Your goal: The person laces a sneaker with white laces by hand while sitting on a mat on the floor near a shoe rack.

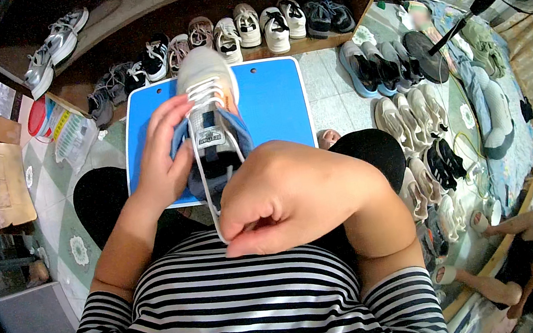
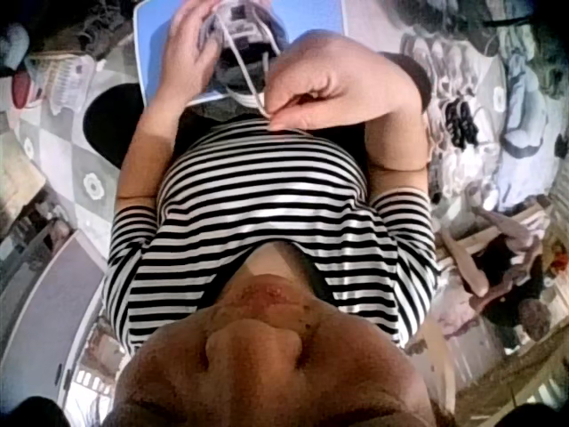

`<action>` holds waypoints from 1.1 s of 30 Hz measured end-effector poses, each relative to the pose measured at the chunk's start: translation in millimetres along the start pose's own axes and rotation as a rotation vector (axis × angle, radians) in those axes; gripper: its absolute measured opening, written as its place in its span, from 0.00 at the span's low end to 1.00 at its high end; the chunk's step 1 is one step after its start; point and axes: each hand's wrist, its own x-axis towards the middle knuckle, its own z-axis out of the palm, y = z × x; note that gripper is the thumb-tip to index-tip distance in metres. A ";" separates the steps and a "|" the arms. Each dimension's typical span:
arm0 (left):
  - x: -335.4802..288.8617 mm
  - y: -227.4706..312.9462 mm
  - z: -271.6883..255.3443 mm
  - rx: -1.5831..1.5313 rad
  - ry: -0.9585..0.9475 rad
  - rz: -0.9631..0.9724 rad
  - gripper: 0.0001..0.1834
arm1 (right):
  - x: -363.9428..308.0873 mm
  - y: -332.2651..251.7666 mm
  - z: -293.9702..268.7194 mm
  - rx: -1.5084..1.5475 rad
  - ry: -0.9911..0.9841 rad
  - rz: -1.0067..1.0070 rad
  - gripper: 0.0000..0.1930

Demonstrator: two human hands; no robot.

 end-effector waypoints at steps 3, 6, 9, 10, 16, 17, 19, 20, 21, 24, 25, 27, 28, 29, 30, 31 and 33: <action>16.2 5.8 -9.0 -0.067 -0.084 0.166 0.16 | -7.0 6.7 -1.4 0.073 -0.051 -0.046 0.06; 34.0 9.7 -17.1 -0.167 -0.331 0.221 0.19 | -11.9 9.1 -6.0 0.168 -0.099 -0.089 0.06; 40.4 4.9 -12.4 -0.453 -0.465 0.185 0.23 | -12.3 14.2 -11.3 0.298 -0.063 -0.223 0.05; 41.2 5.4 -11.9 -0.510 -0.488 0.177 0.28 | -14.9 16.3 -14.8 0.348 -0.038 -0.281 0.05; 40.7 23.1 -2.9 -0.391 -0.508 -0.072 0.12 | -33.9 22.6 -17.9 0.714 0.336 -0.183 0.11; 42.7 25.2 -1.8 -0.209 -0.527 0.033 0.12 | -31.7 26.0 -15.5 0.813 0.384 -0.265 0.12; 38.5 35.0 4.0 -0.066 -0.410 0.081 0.07 | -24.4 36.2 -26.6 0.723 0.364 -0.413 0.17; 40.0 36.4 4.6 -0.021 -0.400 0.103 0.06 | -22.9 36.9 -28.3 0.752 0.454 -0.416 0.17; 41.5 37.1 4.8 0.024 -0.389 0.126 0.05 | -21.3 37.9 -29.9 0.781 0.545 -0.419 0.18; 35.6 21.2 1.3 -0.076 -0.064 0.068 0.04 | -23.4 46.8 -44.7 0.796 0.779 -0.451 0.19; 30.5 14.5 -6.2 -0.114 0.042 0.017 0.03 | -24.9 52.9 -49.1 0.822 0.841 -0.464 0.20; 23.4 7.9 -25.3 -0.291 0.170 -0.441 0.06 | -35.7 61.4 -55.0 0.743 0.943 -0.418 0.23; 12.6 -6.8 -35.0 -0.462 0.214 -0.482 0.07 | -37.2 63.6 -55.6 0.756 0.967 -0.417 0.23; -3.3 -27.8 -43.8 -0.624 0.266 -0.522 0.09 | -34.1 64.0 -55.4 0.779 0.982 -0.420 0.22; -15.5 -36.4 -44.0 -0.710 0.300 -0.567 0.10 | -30.1 64.4 -53.1 0.751 1.053 -0.402 0.22; -27.5 -43.8 -45.2 -0.793 0.340 -0.610 0.10 | -28.3 64.0 -52.7 0.739 1.057 -0.391 0.23; -47.3 -43.9 -42.8 -0.828 0.357 -0.700 0.10 | -30.2 63.4 -53.0 0.700 1.078 -0.366 0.26</action>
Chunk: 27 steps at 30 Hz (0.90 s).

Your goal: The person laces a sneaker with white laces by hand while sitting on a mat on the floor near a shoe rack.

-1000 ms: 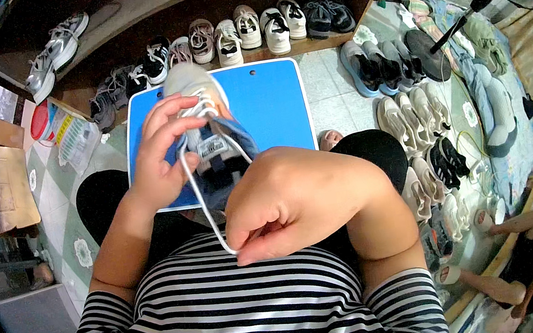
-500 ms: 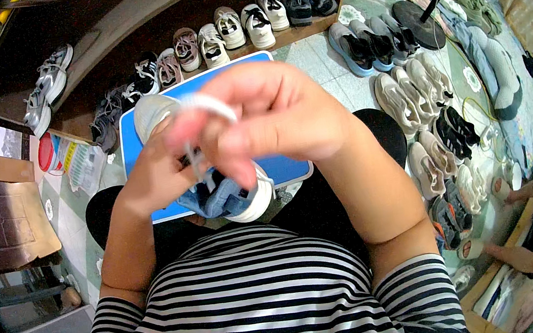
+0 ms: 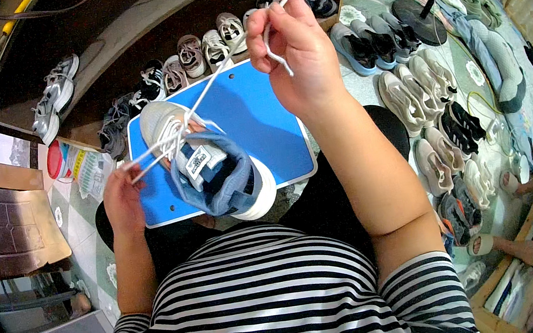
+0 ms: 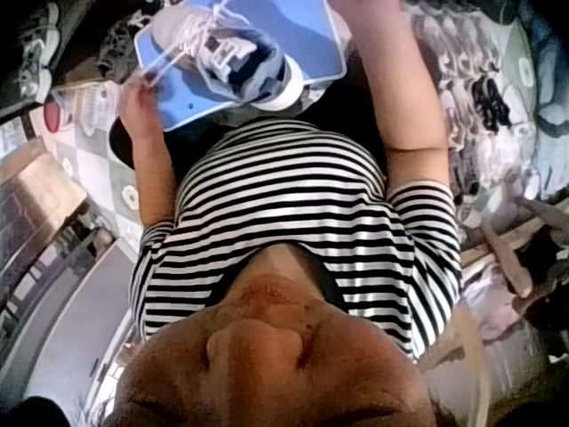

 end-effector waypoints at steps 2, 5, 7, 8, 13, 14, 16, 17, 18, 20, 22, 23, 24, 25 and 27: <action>-13.6 -5.9 -8.9 -0.063 -0.018 -0.089 0.10 | 0.5 2.2 1.0 -0.121 0.111 -0.006 0.29; -23.8 -16.0 -26.7 -0.117 -0.090 -0.112 0.09 | 2.5 7.5 1.7 -0.236 0.219 -0.018 0.31; -27.2 -16.5 -37.3 -0.168 -0.049 -0.102 0.09 | 3.8 8.9 0.9 -0.312 0.248 -0.034 0.31; -28.6 -16.9 -42.3 -0.194 -0.029 -0.096 0.09 | 4.1 9.5 1.3 -0.318 0.290 -0.028 0.29; -20.8 -9.3 -75.1 -0.561 0.110 -0.192 0.11 | 7.5 13.7 -2.3 -0.286 0.469 0.046 0.26; -21.1 -9.6 -79.6 -0.562 0.123 -0.168 0.11 | 8.3 15.3 -4.6 -0.285 0.501 0.044 0.23; -21.7 -10.3 -88.3 -0.564 0.150 -0.122 0.10 | 9.7 19.2 -10.4 -0.281 0.569 0.040 0.19; -22.1 -10.3 -92.3 -0.510 0.231 -0.110 0.10 | 11.6 20.5 -12.8 -0.353 0.546 0.083 0.16; -23.4 -11.9 -95.9 -0.450 0.300 -0.044 0.09 | 14.0 21.8 -14.7 -0.425 0.523 0.126 0.15; -25.7 -10.4 -93.2 -0.318 0.444 0.074 0.14 | 13.0 26.9 -8.2 -0.589 0.479 0.188 0.22; -32.8 -7.1 -76.2 -0.053 0.537 0.255 0.22 | 11.2 42.0 -15.7 -0.632 0.381 0.283 0.23; -37.4 -2.7 -65.5 0.088 0.555 0.344 0.26 | 7.9 44.5 -2.6 -0.649 0.385 0.324 0.24; -41.5 1.7 -54.5 0.223 0.582 0.432 0.30 | 4.3 47.2 2.2 -0.707 0.328 0.364 0.24; -45.9 4.7 -44.6 0.335 0.567 0.545 0.28 | 0.9 49.3 7.3 -0.762 0.265 0.404 0.25; -50.7 9.1 -29.5 0.385 0.378 0.570 0.24 | -1.5 54.2 5.2 -0.897 0.109 0.471 0.26</action>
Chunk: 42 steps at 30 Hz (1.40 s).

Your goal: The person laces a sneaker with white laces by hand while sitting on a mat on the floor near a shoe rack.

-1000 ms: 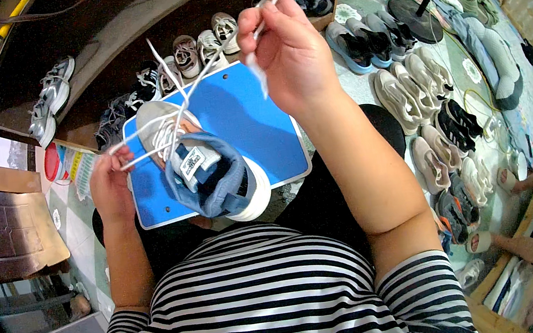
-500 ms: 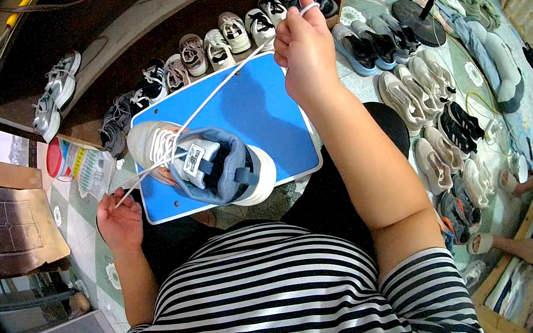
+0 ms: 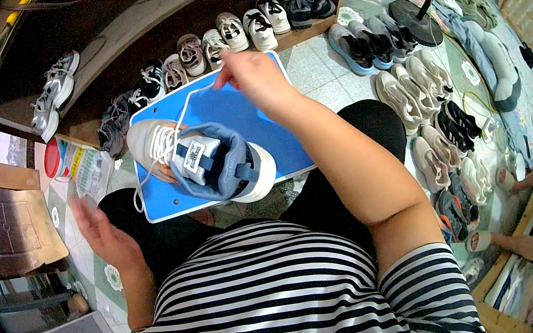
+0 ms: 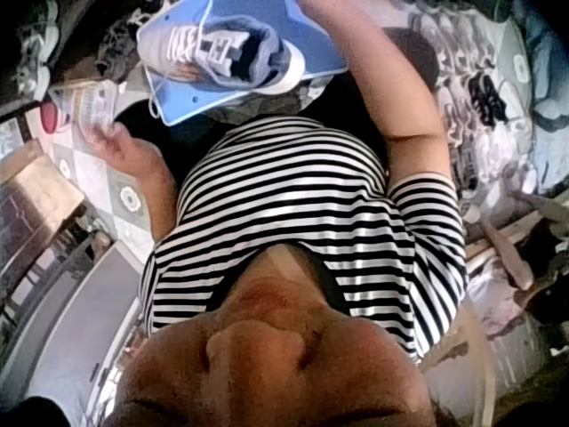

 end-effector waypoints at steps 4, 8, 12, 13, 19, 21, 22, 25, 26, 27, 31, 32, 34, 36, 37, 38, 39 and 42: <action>2.7 27.4 28.6 0.013 -0.658 0.098 0.11 | -9.1 2.3 9.9 -0.283 -0.423 0.018 0.22; -11.8 37.6 66.0 0.037 -0.768 -0.060 0.09 | -17.1 -10.8 4.2 -0.252 -0.710 0.127 0.21; -6.3 46.3 84.6 0.072 -0.875 -0.070 0.08 | -31.9 -18.5 4.2 -0.210 -0.841 0.218 0.26; -3.1 48.9 90.9 0.106 -0.916 -0.081 0.09 | -32.5 -19.3 2.0 -0.159 -0.848 0.151 0.27; -12.5 61.6 112.3 0.228 -0.947 0.018 0.16 | -30.3 -25.7 -11.8 -0.053 -0.477 -0.170 0.29; -17.8 51.1 112.1 0.150 -0.925 0.048 0.17 | -35.4 -34.0 -13.3 0.050 -0.429 -0.114 0.28; -20.3 44.5 109.8 0.168 -0.935 0.154 0.20 | -38.0 -37.1 -12.8 0.101 -0.404 -0.087 0.28; -25.2 39.3 108.3 0.104 -0.914 0.147 0.21 | -44.1 -34.9 -6.5 0.096 -0.388 -0.124 0.28; -25.5 39.1 108.7 0.080 -0.916 0.129 0.21 | -46.0 -35.2 -4.9 0.138 -0.383 -0.099 0.28; -25.3 39.4 109.3 0.057 -0.918 0.110 0.21 | -44.3 -29.8 -0.9 0.153 -0.339 -0.151 0.28; -26.6 37.9 110.3 0.019 -0.907 0.062 0.21 | -44.8 -24.4 4.0 0.158 -0.289 -0.182 0.26; -27.1 37.0 109.6 0.019 -0.906 0.064 0.21 | -47.7 -26.8 3.6 0.149 -0.310 -0.147 0.25; -27.1 35.1 108.1 0.016 -0.905 0.070 0.20 | -48.3 -20.5 13.3 0.123 -0.252 -0.240 0.22; -27.1 37.2 110.1 -0.033 -0.909 0.072 0.20 | -49.8 -19.9 16.6 0.134 -0.263 -0.242 0.18; -26.8 37.6 110.0 -0.056 -0.908 0.072 0.20 | -51.1 -21.9 15.8 0.159 -0.307 -0.197 0.16; -26.8 36.0 109.3 -0.049 -0.911 0.078 0.20 | -52.0 -22.8 14.9 0.184 -0.350 -0.152 0.14; -27.3 33.2 108.6 -0.043 -0.913 0.084 0.20 | -51.3 -22.2 13.9 0.146 -0.368 -0.142 0.12; -28.2 31.8 107.9 -0.022 -0.919 0.090 0.22 | -45.9 -20.0 6.1 0.074 -0.434 -0.083 0.05</action>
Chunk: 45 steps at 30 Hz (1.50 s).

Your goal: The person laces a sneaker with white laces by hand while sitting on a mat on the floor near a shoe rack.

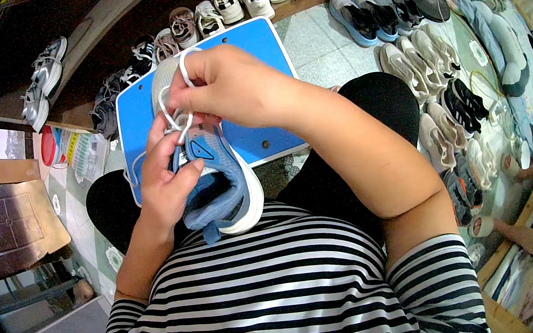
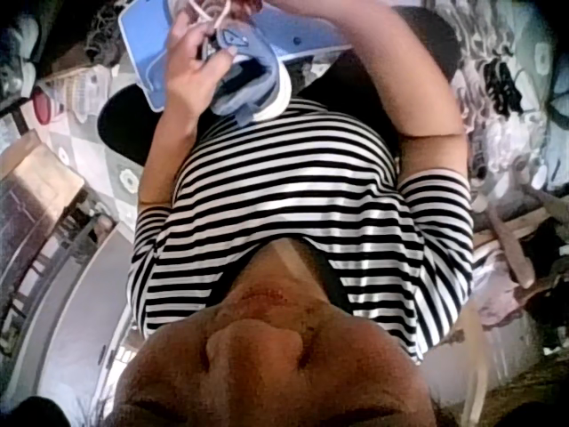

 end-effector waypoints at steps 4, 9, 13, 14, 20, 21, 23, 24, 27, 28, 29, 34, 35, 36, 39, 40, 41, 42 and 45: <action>-1.2 -1.4 0.9 -0.041 -0.004 -0.008 0.22 | -2.5 0.7 1.2 -0.076 0.047 -0.072 0.07; 0.1 2.0 2.1 -0.087 -0.004 -0.056 0.21 | -0.9 9.4 2.6 -0.609 0.244 -0.405 0.08; -1.2 -1.2 1.6 -0.039 -0.001 -0.037 0.21 | -2.2 8.0 7.0 -0.721 0.222 -0.429 0.06; -0.7 -0.9 1.5 -0.040 -0.002 -0.025 0.21 | -2.2 8.6 7.3 -0.752 0.226 -0.472 0.06; 0.0 -1.2 2.6 -0.043 0.008 0.015 0.21 | -0.9 11.0 7.2 -0.819 0.235 -0.573 0.07; -0.2 -3.0 2.4 -0.032 0.007 0.025 0.21 | -0.7 11.1 7.2 -0.830 0.239 -0.578 0.07; -0.3 -4.0 2.2 -0.026 0.006 0.028 0.21 | -0.4 12.3 7.0 -0.863 0.247 -0.581 0.07; -0.2 -3.6 2.5 -0.032 0.006 0.021 0.21 | -0.3 12.6 6.9 -0.879 0.251 -0.583 0.08; -0.2 -2.9 3.4 -0.062 0.007 -0.018 0.21 | -0.7 11.1 7.8 -0.920 0.248 -0.603 0.08; -0.4 -2.7 3.7 -0.074 0.008 -0.034 0.21 | -0.8 11.1 8.2 -0.908 0.242 -0.598 0.08; -0.3 -2.4 3.9 -0.089 0.010 -0.032 0.21 | -0.8 11.3 8.7 -0.896 0.236 -0.592 0.07; 1.3 -2.3 2.7 -0.067 0.007 -0.015 0.20 | -1.4 13.5 10.8 -0.632 0.190 -0.474 0.06; 1.7 -1.8 2.4 -0.055 0.005 -0.012 0.20 | -1.8 13.4 11.4 -0.527 0.167 -0.403 0.05; 2.3 -0.8 2.0 -0.044 0.004 -0.009 0.20 | -2.3 13.3 12.0 -0.423 0.144 -0.331 0.05; 1.1 -0.5 1.0 -0.035 0.017 -0.002 0.19 | -3.1 5.3 16.5 -0.216 0.105 -0.122 0.04; 1.1 -0.8 1.4 -0.038 0.021 0.003 0.19 | -2.9 5.4 18.2 -0.186 0.111 -0.094 0.05; 1.0 -1.4 1.5 -0.036 0.019 0.000 0.19 | -2.1 6.5 20.4 -0.155 0.118 -0.066 0.06; 0.8 -2.0 1.4 -0.033 0.018 -0.003 0.19 | -1.2 8.1 22.1 -0.124 0.124 -0.039 0.08; -0.2 -1.2 1.5 0.033 0.012 -0.027 0.19 | 0.7 17.0 23.4 -0.319 0.141 -0.163 0.03</action>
